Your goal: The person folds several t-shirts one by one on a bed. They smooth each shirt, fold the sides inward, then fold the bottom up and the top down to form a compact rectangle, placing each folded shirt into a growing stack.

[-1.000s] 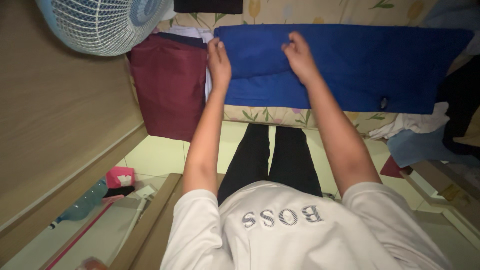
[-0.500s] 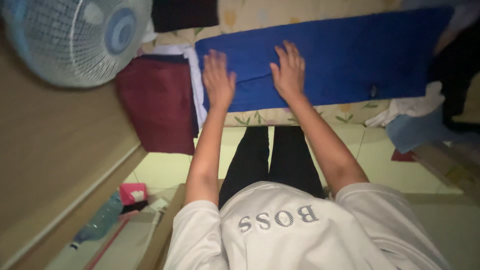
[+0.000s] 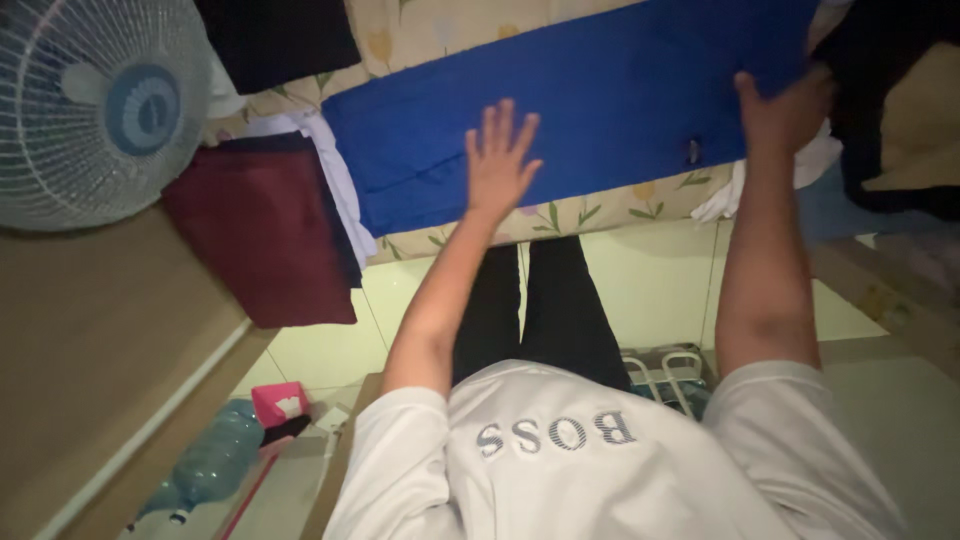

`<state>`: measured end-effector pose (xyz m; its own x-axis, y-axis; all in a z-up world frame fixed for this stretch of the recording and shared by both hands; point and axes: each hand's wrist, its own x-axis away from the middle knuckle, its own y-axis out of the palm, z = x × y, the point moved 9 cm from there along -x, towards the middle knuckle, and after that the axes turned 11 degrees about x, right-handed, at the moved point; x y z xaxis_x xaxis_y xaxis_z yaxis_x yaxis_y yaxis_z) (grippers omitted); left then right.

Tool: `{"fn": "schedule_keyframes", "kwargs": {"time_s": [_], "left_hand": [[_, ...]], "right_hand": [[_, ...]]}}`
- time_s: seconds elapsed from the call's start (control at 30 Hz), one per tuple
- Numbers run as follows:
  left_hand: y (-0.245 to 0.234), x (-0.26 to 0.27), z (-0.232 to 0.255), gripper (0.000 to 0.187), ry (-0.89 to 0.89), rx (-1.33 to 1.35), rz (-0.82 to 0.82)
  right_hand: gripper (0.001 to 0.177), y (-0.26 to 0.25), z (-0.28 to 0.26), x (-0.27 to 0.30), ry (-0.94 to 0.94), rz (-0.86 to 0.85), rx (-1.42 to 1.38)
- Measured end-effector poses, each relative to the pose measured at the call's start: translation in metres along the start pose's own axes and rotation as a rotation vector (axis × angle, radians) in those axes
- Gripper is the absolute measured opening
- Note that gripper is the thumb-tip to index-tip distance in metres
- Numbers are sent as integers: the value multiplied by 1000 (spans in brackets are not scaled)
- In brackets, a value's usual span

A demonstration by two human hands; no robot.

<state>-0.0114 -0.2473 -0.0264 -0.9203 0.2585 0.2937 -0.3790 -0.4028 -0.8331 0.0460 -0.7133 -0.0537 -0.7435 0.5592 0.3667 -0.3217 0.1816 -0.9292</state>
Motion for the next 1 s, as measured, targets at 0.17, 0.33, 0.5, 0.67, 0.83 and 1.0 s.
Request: {"fn": "schedule_keyframes", "kwargs": {"time_s": [0.17, 0.33, 0.5, 0.67, 0.83, 1.0], "left_hand": [[49, 6, 61, 75, 105, -46, -255], [53, 25, 72, 77, 67, 16, -292], [36, 4, 71, 74, -63, 115, -202], [28, -12, 91, 74, -57, 210, -143], [27, 10, 87, 55, 51, 442, -271], [5, 52, -34, 49, -354, 1339, 41]], "right_hand": [[91, -4, -29, 3, -235, 111, 86], [92, 28, -17, -9, -203, -15, -357], [66, 43, 6, -33, 103, -555, -1268], [57, -17, 22, -22, 201, -394, -1400], [66, -108, -68, 63, -231, -334, -1334], [68, -120, -245, 222, -684, -268, -701]]}}
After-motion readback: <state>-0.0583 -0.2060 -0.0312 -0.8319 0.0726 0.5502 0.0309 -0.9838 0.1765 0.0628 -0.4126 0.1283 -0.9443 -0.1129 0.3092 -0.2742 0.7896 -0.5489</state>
